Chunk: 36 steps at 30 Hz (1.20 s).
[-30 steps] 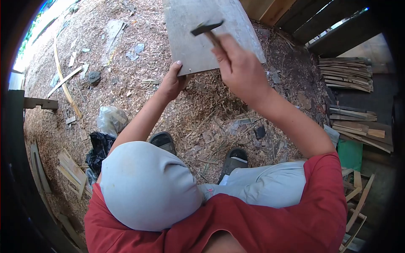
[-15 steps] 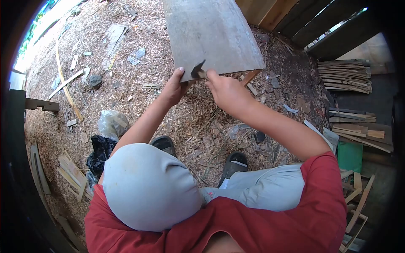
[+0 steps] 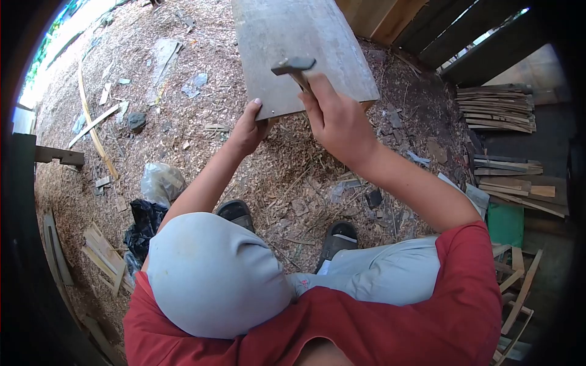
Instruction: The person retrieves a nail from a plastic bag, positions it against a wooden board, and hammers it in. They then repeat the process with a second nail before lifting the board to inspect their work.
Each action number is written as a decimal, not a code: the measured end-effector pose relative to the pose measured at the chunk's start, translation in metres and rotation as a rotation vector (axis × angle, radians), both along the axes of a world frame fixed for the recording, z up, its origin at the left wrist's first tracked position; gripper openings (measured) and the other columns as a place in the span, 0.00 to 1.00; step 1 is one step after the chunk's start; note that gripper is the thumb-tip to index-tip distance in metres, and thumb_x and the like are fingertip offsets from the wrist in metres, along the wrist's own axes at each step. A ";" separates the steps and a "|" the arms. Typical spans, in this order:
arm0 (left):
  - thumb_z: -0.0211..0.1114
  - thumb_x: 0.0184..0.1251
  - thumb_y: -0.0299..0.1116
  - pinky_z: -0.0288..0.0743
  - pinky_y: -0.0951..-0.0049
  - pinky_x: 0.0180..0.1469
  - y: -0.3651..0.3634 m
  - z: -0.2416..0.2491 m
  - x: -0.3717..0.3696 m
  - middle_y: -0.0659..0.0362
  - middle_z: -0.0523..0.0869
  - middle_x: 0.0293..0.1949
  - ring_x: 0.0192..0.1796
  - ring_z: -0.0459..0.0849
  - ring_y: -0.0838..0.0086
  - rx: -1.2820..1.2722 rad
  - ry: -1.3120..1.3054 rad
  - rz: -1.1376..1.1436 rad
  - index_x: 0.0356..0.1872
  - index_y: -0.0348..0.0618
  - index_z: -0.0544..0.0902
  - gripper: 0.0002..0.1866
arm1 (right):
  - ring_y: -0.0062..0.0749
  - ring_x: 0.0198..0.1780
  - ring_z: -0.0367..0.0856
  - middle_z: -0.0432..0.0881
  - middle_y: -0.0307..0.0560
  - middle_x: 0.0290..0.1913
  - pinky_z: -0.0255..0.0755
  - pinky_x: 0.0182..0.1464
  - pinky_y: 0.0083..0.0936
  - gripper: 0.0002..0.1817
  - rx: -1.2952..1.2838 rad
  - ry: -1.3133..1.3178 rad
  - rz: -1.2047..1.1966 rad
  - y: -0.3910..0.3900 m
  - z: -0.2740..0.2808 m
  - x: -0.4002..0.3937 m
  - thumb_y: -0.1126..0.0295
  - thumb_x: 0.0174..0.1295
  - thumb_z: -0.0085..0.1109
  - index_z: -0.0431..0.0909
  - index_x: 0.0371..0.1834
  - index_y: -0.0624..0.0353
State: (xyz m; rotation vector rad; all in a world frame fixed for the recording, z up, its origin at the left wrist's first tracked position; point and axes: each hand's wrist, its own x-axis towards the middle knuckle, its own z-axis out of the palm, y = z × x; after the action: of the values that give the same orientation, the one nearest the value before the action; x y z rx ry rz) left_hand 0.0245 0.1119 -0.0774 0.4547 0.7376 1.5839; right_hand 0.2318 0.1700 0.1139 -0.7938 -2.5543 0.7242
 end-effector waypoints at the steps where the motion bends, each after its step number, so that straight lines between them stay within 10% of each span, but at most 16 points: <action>1: 0.52 0.89 0.47 0.75 0.60 0.77 -0.001 0.003 0.001 0.47 0.81 0.67 0.69 0.82 0.62 -0.047 -0.025 0.002 0.75 0.35 0.69 0.28 | 0.70 0.36 0.89 0.86 0.68 0.29 0.79 0.37 0.62 0.09 0.040 0.092 0.001 -0.001 0.002 0.000 0.67 0.81 0.57 0.73 0.54 0.59; 6: 0.52 0.90 0.47 0.74 0.59 0.78 0.002 -0.001 -0.002 0.47 0.80 0.68 0.69 0.82 0.62 0.009 -0.025 -0.053 0.77 0.36 0.68 0.28 | 0.68 0.32 0.87 0.85 0.64 0.28 0.76 0.31 0.57 0.09 0.069 -0.276 0.093 0.010 -0.017 0.000 0.66 0.82 0.57 0.74 0.56 0.57; 9: 0.52 0.90 0.46 0.75 0.59 0.76 -0.001 0.011 0.007 0.47 0.81 0.66 0.69 0.82 0.62 -0.016 0.020 0.038 0.75 0.37 0.69 0.27 | 0.69 0.36 0.90 0.87 0.67 0.30 0.82 0.37 0.62 0.11 0.009 0.088 -0.045 0.002 0.007 -0.002 0.65 0.80 0.58 0.74 0.56 0.59; 12: 0.52 0.90 0.47 0.76 0.61 0.75 0.002 -0.006 -0.005 0.48 0.81 0.66 0.68 0.83 0.63 -0.040 -0.026 -0.053 0.75 0.36 0.69 0.27 | 0.70 0.35 0.89 0.86 0.67 0.29 0.80 0.35 0.62 0.10 0.062 -0.245 0.078 0.001 -0.033 -0.002 0.66 0.81 0.57 0.74 0.56 0.59; 20: 0.50 0.89 0.50 0.77 0.61 0.71 -0.002 -0.001 0.001 0.50 0.82 0.63 0.63 0.83 0.65 -0.030 0.038 -0.013 0.71 0.38 0.72 0.26 | 0.68 0.36 0.90 0.88 0.67 0.31 0.82 0.37 0.60 0.09 0.063 0.055 0.065 -0.001 -0.014 0.000 0.65 0.81 0.55 0.75 0.53 0.60; 22: 0.48 0.88 0.54 0.76 0.58 0.65 0.001 -0.004 -0.003 0.52 0.85 0.57 0.59 0.83 0.65 -0.069 0.102 -0.069 0.68 0.42 0.74 0.26 | 0.65 0.34 0.90 0.87 0.64 0.30 0.82 0.34 0.58 0.09 0.065 -0.335 0.103 0.000 -0.023 -0.004 0.65 0.81 0.56 0.75 0.54 0.59; 26: 0.49 0.91 0.50 0.76 0.63 0.76 -0.001 0.007 0.003 0.48 0.81 0.65 0.67 0.82 0.63 0.036 0.020 -0.009 0.73 0.36 0.71 0.27 | 0.67 0.36 0.89 0.86 0.66 0.30 0.79 0.35 0.58 0.11 0.049 0.131 0.008 0.002 0.004 -0.005 0.67 0.80 0.60 0.73 0.56 0.58; 32: 0.51 0.90 0.50 0.75 0.63 0.76 0.001 -0.003 -0.005 0.48 0.80 0.67 0.69 0.81 0.63 -0.083 0.048 -0.103 0.75 0.36 0.70 0.29 | 0.65 0.34 0.90 0.88 0.62 0.30 0.81 0.32 0.57 0.11 0.087 -0.313 0.125 0.009 -0.024 0.002 0.65 0.83 0.54 0.73 0.60 0.57; 36: 0.49 0.91 0.50 0.75 0.65 0.76 0.000 0.002 -0.001 0.47 0.79 0.69 0.69 0.81 0.63 -0.006 0.032 -0.018 0.76 0.36 0.69 0.29 | 0.67 0.37 0.90 0.88 0.66 0.31 0.83 0.36 0.59 0.11 0.070 0.116 0.008 0.002 -0.011 -0.001 0.66 0.81 0.56 0.75 0.59 0.59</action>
State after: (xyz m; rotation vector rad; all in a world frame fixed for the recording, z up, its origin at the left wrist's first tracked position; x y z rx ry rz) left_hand 0.0236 0.1118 -0.0752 0.4818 0.7601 1.5607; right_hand 0.2312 0.1716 0.1030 -0.6989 -2.4656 0.6595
